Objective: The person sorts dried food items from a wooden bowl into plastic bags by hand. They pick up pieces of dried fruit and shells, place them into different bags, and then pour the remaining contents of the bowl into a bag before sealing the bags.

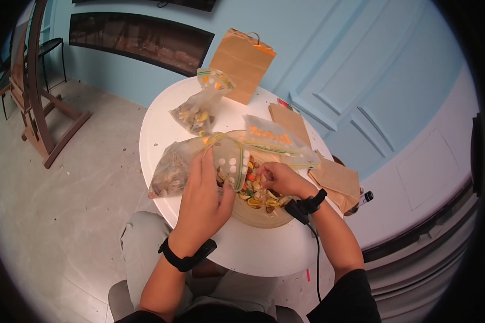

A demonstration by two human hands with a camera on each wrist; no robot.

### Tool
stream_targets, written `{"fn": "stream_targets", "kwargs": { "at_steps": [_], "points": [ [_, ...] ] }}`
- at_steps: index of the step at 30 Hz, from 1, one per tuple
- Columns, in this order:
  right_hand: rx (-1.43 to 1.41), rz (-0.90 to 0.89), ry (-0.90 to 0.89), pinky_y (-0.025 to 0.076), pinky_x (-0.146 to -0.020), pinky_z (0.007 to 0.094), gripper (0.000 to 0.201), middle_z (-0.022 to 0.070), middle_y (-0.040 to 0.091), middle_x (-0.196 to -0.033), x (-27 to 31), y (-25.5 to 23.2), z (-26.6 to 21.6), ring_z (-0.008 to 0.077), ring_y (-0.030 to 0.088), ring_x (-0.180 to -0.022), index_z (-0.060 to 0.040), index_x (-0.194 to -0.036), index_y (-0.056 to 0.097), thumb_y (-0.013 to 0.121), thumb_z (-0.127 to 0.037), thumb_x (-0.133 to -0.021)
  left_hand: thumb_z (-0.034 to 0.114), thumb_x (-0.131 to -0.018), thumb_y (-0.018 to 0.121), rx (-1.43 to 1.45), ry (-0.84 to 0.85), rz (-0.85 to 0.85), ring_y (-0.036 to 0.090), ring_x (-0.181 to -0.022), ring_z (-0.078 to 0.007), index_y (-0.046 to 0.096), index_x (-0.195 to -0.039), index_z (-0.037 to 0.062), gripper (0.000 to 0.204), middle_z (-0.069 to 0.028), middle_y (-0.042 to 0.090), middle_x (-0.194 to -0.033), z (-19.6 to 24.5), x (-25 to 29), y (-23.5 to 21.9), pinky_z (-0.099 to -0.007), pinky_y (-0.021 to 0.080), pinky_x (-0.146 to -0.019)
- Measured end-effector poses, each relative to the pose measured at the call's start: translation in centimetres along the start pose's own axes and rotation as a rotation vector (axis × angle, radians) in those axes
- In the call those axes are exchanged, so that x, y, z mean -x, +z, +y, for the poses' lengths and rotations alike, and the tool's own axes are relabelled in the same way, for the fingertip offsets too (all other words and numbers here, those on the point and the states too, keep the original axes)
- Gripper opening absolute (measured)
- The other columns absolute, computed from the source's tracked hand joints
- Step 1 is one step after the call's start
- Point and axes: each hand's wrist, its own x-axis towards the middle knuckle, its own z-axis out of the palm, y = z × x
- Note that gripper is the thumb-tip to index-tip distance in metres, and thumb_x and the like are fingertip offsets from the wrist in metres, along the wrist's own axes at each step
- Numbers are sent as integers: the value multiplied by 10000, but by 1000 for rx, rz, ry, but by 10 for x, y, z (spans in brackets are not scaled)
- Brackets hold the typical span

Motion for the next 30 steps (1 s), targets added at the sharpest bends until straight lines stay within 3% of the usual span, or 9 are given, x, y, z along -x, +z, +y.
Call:
{"fn": "stream_targets", "kwargs": {
  "at_steps": [2,6,9,12,18,24,26,30],
  "points": [
    [-20,-28,24,498,-740,319,344,37,617,-854,1,-1,2,162,602,-793,-39,-1132,669,816,-81,-823,10,-845,586,-28,14,-1,538,-1228,-438,300,-1494,-100,717,-276,421,-1406,-3,0,0,-425,487,-1005],
    [-62,-52,60,492,-722,280,298,4,612,-847,6,-3,-2,114,596,-793,-27,-1123,673,779,-53,-846,6,-846,586,-33,24,2,539,-1230,-433,299,-1495,-101,717,-274,421,-1405,-3,1,1,-417,501,-987],
    [-263,1,65,501,-737,238,308,-8,614,-881,9,-3,6,89,598,-803,5,-1147,660,749,-25,-854,2,-848,585,-13,6,-5,542,-1224,-428,297,-1497,-101,717,-273,419,-1406,-2,1,0,-409,515,-965],
    [-595,-15,116,530,-781,219,331,25,665,-992,13,-7,12,91,635,-859,31,-1209,624,688,6,-885,-2,-850,583,-1,-12,-12,546,-1216,-423,296,-1499,-101,717,-274,417,-1408,-2,1,-1,-403,527,-941],
    [-1061,6,171,579,-860,260,428,124,682,-1224,20,-15,11,141,688,-993,21,-1388,511,614,-1,-973,3,-852,585,-6,3,-6,551,-1207,-429,297,-1498,-102,715,-276,416,-1410,-2,1,-1,-409,522,-948],
    [-1157,-47,58,575,-922,265,441,166,669,-1278,31,-24,-23,179,691,-1082,23,-1419,494,608,-12,-995,9,-851,595,-10,11,3,544,-1207,-457,312,-1477,-108,697,-289,427,-1395,-1,0,0,-435,498,-981],
    [-1140,-84,-4,562,-931,269,464,161,660,-1300,34,-25,-49,160,685,-1086,8,-1428,500,635,-45,-988,7,-849,610,3,18,13,530,-1201,-497,335,-1440,-117,664,-316,444,-1365,3,-1,1,-467,473,-1007],
    [-1013,-123,-139,547,-930,267,446,133,670,-1281,25,-16,-83,136,673,-1080,-13,-1415,534,645,-86,-989,10,-849,611,43,-37,-18,530,-1202,-494,335,-1453,-104,674,-312,447,-1362,6,0,3,-467,480,-997]
  ]
}}
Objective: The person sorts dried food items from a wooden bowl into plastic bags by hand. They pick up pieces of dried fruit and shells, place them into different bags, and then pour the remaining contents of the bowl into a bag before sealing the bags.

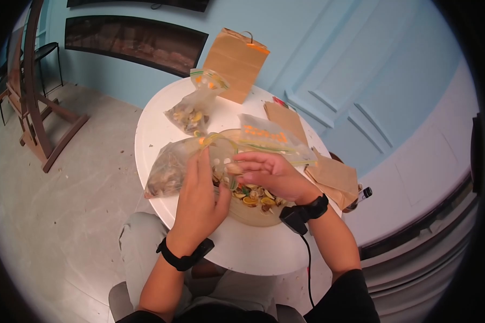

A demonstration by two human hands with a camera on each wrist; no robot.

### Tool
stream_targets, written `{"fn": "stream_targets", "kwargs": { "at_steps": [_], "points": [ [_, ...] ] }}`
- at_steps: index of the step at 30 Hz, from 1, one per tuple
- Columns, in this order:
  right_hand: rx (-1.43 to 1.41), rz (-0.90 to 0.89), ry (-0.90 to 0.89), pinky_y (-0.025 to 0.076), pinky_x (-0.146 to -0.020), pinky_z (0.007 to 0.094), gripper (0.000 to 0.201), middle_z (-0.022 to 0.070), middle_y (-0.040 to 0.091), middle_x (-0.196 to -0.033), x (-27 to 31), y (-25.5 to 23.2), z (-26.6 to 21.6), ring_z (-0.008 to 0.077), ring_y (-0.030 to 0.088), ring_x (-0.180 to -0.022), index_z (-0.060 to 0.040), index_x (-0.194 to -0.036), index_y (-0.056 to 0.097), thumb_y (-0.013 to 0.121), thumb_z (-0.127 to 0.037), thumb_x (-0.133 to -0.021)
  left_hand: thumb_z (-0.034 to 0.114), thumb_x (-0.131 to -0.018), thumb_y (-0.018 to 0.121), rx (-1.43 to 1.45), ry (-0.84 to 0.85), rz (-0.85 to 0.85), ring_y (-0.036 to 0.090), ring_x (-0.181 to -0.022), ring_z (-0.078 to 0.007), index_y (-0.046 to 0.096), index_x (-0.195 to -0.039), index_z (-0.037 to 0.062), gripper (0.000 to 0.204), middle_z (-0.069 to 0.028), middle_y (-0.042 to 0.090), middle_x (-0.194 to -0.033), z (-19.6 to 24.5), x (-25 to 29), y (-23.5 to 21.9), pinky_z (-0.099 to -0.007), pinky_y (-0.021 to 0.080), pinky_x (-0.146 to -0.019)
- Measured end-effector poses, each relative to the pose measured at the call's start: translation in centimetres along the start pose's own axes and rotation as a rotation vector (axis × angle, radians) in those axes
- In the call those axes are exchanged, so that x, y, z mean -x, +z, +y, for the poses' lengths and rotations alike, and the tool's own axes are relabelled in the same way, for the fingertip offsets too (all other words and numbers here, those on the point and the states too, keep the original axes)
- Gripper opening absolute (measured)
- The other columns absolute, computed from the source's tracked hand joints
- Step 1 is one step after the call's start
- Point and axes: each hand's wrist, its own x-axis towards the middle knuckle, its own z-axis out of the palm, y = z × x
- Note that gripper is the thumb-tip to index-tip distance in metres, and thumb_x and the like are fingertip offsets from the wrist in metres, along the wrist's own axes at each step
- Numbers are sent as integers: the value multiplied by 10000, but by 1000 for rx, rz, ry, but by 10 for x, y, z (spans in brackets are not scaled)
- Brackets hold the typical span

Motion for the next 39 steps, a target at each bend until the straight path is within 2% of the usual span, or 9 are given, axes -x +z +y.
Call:
{"fn": "stream_targets", "kwargs": {
  "at_steps": [3,6,9,12,23,26,32,35,39],
  "points": [
    [209,40,-17,550,-955,308,356,102,695,-1236,-5,12,-11,142,673,-1084,8,-1347,587,615,-44,-996,13,-850,612,-9,21,11,533,-1199,-493,330,-1460,-101,681,-312,450,-1356,-2,1,0,-466,485,-988],
    [344,299,7,558,-848,290,259,73,742,-1086,-10,-10,-6,111,684,-960,17,-1212,684,645,-81,-975,13,-851,610,-33,55,37,535,-1195,-495,326,-1461,-106,684,-318,449,-1352,-5,0,-4,-466,488,-984],
    [891,447,92,550,-694,301,210,103,744,-866,-9,-47,24,143,703,-752,8,-1066,738,699,-149,-931,4,-850,600,-40,36,25,545,-1185,-467,316,-1472,-107,693,-301,443,-1364,-7,0,-6,-449,491,-981],
    [921,408,149,538,-685,322,206,122,720,-772,-1,-74,64,173,699,-726,15,-995,740,718,-167,-899,-11,-849,582,-52,19,2,562,-1176,-408,298,-1499,-96,715,-262,429,-1394,-7,1,-3,-408,513,-956],
    [939,268,235,538,-712,352,181,123,726,-803,4,-64,70,243,699,-753,0,-904,724,732,-181,-885,-11,-852,575,-151,120,32,579,-1158,-381,286,-1504,-95,718,-263,412,-1410,-12,0,-1,-358,580,-801],
    [986,264,179,539,-718,365,176,134,724,-800,6,-59,69,272,704,-777,-9,-896,725,714,-185,-895,5,-845,602,-6,1,0,525,-1204,-503,324,-1442,-126,671,-327,443,-1360,-2,0,-3,-471,467,-1015],
    [1063,319,214,538,-709,382,176,161,721,-819,10,-57,63,312,700,-763,-17,-916,730,686,-185,-893,9,-847,599,-17,12,8,523,-1203,-502,330,-1435,-133,663,-327,445,-1356,-3,0,-2,-469,463,-1019],
    [1031,333,193,543,-703,367,190,155,729,-819,12,-60,64,287,702,-740,-4,-931,733,686,-184,-891,-15,-855,577,-94,36,-2,607,-1088,-327,284,-1501,-100,714,-242,416,-1402,-8,1,-1,-339,610,-734],
    [853,431,183,558,-714,313,208,128,743,-809,14,-58,63,204,712,-742,35,-947,731,716,-163,-886,-12,-855,579,-84,15,-12,604,-1098,-330,284,-1502,-99,716,-242,410,-1410,-9,2,-1,-342,615,-744]
  ]
}}
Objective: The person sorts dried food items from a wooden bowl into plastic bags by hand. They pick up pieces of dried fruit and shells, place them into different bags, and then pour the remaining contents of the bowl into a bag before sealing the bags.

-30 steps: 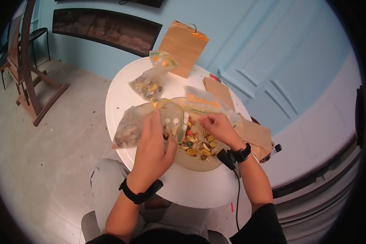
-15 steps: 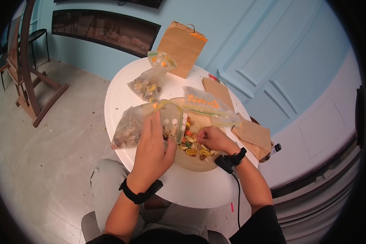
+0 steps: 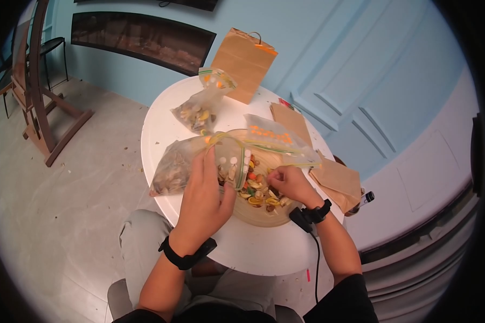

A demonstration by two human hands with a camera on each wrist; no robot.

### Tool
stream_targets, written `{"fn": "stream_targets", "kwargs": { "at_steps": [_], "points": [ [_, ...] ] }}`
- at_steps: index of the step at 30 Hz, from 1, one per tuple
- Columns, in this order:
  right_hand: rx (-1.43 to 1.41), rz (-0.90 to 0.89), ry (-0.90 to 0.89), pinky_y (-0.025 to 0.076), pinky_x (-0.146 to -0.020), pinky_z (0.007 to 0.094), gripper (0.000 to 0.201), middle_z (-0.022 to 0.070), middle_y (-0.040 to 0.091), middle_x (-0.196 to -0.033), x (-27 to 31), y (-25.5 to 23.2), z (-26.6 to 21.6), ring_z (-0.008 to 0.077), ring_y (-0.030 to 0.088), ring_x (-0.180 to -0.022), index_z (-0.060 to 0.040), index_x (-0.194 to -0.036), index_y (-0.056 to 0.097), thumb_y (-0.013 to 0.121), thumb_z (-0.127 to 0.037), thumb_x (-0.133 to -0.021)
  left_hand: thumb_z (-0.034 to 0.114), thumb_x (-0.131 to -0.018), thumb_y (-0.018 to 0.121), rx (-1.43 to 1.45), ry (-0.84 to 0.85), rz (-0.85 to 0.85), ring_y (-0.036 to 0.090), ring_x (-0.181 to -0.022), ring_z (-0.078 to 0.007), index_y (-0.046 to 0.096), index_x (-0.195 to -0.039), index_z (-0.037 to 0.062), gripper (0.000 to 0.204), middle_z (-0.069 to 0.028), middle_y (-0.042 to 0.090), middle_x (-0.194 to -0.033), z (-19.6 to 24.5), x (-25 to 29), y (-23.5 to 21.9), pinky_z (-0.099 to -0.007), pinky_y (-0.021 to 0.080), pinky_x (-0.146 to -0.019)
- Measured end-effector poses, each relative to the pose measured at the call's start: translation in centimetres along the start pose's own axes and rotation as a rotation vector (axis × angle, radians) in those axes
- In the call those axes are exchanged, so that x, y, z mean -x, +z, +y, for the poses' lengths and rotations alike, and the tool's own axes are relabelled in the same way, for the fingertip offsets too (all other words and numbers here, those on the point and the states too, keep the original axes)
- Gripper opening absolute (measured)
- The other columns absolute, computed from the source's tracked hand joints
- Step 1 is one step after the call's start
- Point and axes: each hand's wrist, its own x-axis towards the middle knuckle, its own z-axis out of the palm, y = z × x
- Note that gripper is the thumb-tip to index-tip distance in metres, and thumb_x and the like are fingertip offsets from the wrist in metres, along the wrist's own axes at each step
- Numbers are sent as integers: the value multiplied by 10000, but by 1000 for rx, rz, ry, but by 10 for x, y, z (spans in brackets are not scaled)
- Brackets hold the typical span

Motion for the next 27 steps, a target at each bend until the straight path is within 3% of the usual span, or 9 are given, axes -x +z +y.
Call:
{"fn": "stream_targets", "kwargs": {
  "at_steps": [5,9,15,18,21,24,27],
  "points": [
    [-121,53,-2,556,-722,257,181,76,736,-802,8,-5,-7,115,689,-753,47,-947,730,748,-121,-883,-7,-850,587,-36,62,33,601,-1071,-333,284,-1503,-100,726,-243,416,-1400,-2,-1,1,-343,601,-746],
    [-219,86,-43,541,-717,202,166,19,727,-868,16,-11,-25,50,658,-775,49,-1010,713,746,-77,-907,-3,-849,590,-9,13,2,592,-1109,-362,291,-1500,-99,723,-250,419,-1402,2,-1,0,-351,591,-763],
    [-497,53,-272,546,-768,186,247,20,730,-931,19,10,-79,56,671,-877,46,-1151,674,722,-69,-937,-8,-851,587,-7,36,12,587,-1150,-384,294,-1499,-98,717,-254,425,-1403,4,-1,2,-356,590,-765],
    [-492,113,-212,551,-750,218,211,25,740,-916,18,5,-89,63,675,-872,35,-1118,695,714,-83,-945,-11,-850,589,-21,63,31,591,-1144,-384,291,-1500,-100,720,-251,425,-1404,0,0,1,-350,591,-753],
    [-141,118,-204,559,-714,275,179,82,759,-893,14,-9,-68,114,707,-824,11,-1068,728,693,-125,-957,-12,-849,588,-2,26,25,588,-1144,-385,290,-1501,-99,722,-250,425,-1404,-1,0,-2,-349,592,-755],
    [81,-91,-100,555,-722,329,139,104,759,-866,12,-7,-35,192,729,-812,-31,-998,758,720,-136,-915,-14,-850,584,17,-10,-2,587,-1141,-382,287,-1502,-97,722,-250,426,-1398,2,0,-3,-346,592,-752],
    [311,-36,-203,552,-748,374,114,114,754,-891,14,3,-25,277,719,-827,-85,-967,776,730,-148,-884,-14,-851,580,-2,19,5,594,-1129,-372,284,-1504,-96,721,-250,426,-1393,2,1,-2,-341,592,-744]
  ]
}}
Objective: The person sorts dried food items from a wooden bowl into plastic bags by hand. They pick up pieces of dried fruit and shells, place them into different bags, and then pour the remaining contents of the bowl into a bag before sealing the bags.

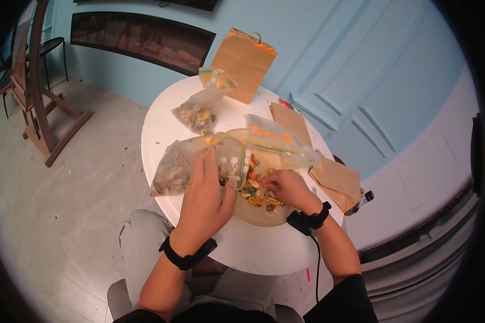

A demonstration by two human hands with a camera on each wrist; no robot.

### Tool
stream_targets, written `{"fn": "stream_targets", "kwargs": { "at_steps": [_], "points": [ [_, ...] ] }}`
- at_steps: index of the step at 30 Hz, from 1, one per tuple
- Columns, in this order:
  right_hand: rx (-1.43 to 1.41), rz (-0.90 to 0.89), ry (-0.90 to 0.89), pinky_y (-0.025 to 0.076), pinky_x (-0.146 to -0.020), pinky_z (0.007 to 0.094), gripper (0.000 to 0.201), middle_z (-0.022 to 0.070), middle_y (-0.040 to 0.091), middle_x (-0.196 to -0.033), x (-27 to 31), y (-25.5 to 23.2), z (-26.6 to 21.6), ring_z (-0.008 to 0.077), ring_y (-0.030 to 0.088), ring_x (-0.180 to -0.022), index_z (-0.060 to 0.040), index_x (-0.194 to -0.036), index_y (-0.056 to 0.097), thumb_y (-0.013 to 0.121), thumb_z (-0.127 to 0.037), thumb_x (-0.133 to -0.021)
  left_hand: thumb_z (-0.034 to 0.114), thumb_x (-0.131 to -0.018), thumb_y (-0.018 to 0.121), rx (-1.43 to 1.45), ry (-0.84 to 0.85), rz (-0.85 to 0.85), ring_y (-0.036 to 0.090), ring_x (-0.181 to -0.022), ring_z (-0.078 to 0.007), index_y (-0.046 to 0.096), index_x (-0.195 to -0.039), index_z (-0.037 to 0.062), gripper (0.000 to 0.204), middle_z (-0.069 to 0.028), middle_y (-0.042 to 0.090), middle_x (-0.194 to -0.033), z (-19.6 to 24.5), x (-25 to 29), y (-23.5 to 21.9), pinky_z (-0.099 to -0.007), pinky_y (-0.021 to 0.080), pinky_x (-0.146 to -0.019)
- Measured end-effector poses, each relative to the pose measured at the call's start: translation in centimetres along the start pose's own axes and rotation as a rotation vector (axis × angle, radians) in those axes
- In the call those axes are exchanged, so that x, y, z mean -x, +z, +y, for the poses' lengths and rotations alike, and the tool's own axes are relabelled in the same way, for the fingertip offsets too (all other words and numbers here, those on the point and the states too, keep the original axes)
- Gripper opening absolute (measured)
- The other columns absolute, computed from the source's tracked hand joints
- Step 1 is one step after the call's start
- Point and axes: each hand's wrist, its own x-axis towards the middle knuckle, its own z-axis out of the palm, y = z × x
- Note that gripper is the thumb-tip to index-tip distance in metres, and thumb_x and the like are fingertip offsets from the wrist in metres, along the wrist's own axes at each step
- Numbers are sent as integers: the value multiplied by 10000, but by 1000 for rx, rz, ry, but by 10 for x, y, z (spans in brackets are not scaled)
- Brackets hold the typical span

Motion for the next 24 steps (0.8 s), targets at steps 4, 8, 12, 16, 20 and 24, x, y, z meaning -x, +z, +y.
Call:
{"fn": "stream_targets", "kwargs": {
  "at_steps": [4,8,12,16,20,24],
  "points": [
    [-29,-83,-13,543,-744,394,117,102,753,-891,-2,0,-5,296,711,-849,-108,-971,778,729,-169,-884,-12,-853,581,-14,28,5,595,-1129,-372,284,-1504,-95,721,-253,420,-1398,-1,0,0,-337,594,-743],
    [-38,-118,-5,542,-736,389,122,104,750,-874,-5,1,-7,292,713,-834,-91,-969,774,719,-159,-884,-8,-853,584,10,-12,-9,588,-1143,-382,286,-1501,-97,719,-257,415,-1403,1,0,-1,-341,597,-753],
    [-96,-67,63,545,-727,362,146,118,747,-856,-1,-6,-8,275,717,-794,-59,-987,762,711,-153,-889,-2,-853,590,-35,43,20,600,-1112,-366,288,-1498,-101,719,-250,423,-1399,-3,0,3,-344,594,-765],
    [-228,73,75,538,-708,317,186,109,746,-842,0,-17,-10,193,698,-761,-10,-1005,746,718,-169,-912,3,-853,595,-16,-3,-9,604,-1096,-360,291,-1497,-99,720,-246,431,-1397,3,-1,0,-349,581,-766],
    [-512,166,-10,530,-677,288,196,68,739,-827,-1,-29,-51,105,653,-743,23,-1017,741,709,-153,-937,5,-852,597,-21,3,-18,604,-1102,-362,293,-1503,-88,724,-245,432,-1396,3,-2,4,-348,572,-741],
    [-482,294,-146,525,-667,291,191,79,734,-854,-6,-22,-52,104,647,-742,12,-1053,744,707,-133,-935,2,-855,590,-21,17,-2,602,-1118,-369,293,-1508,-80,722,-245,428,-1401,2,0,3,-349,582,-754]
  ]
}}
